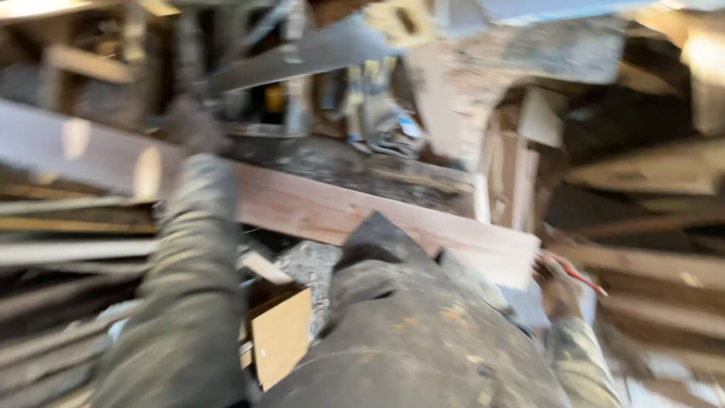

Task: Marking a wooden board for cutting using a square, pencil, and tape measure

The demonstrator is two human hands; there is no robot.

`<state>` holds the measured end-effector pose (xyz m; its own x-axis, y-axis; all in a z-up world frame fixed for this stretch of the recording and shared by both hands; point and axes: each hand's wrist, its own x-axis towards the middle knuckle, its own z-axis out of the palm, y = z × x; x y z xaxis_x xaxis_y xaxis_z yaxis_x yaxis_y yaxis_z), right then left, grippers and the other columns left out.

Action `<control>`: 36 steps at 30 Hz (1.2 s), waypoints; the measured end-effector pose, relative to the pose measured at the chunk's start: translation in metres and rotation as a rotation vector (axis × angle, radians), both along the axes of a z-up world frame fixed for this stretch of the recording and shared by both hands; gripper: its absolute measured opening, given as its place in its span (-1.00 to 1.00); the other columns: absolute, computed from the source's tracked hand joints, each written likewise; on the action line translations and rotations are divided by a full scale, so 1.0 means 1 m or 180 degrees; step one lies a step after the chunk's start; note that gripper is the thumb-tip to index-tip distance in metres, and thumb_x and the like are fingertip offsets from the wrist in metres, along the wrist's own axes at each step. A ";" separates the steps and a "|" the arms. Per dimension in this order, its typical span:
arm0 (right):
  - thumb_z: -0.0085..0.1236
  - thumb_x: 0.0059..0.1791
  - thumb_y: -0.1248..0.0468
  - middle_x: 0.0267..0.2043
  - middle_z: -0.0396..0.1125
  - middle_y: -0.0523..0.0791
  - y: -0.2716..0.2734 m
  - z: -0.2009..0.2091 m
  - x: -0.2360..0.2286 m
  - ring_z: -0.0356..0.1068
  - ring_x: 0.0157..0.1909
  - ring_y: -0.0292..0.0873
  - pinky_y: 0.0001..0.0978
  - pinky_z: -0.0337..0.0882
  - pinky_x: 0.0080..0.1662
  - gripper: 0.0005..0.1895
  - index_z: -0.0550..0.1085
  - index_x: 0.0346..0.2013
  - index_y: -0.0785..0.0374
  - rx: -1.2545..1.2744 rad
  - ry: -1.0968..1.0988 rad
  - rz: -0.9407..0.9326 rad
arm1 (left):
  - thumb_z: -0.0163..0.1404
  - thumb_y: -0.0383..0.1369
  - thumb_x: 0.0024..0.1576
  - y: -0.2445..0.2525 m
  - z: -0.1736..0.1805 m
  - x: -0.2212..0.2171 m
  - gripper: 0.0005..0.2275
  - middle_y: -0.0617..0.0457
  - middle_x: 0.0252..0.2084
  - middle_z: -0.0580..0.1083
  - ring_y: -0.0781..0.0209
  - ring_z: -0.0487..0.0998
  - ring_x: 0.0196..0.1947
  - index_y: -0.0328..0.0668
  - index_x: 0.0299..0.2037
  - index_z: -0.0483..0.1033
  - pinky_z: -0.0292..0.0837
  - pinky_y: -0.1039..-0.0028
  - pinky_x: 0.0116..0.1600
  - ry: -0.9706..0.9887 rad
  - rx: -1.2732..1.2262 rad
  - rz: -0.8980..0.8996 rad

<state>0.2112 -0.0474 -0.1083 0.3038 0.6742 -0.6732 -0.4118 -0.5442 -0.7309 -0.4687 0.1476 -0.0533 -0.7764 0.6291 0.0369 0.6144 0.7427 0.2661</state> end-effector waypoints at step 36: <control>0.00 -0.20 0.33 -0.54 0.33 -0.11 -0.076 0.008 0.033 0.33 -0.54 -0.38 -0.72 0.37 -0.51 -0.90 0.39 -0.41 0.25 -0.0428 -0.0499 0.0272 | -0.14 -0.40 -0.15 -0.223 -0.073 0.503 -0.60 -0.10 -0.33 0.23 0.04 0.29 -0.43 -0.15 -0.04 0.26 0.19 0.41 -0.44 0.0222 0.0191 -0.5770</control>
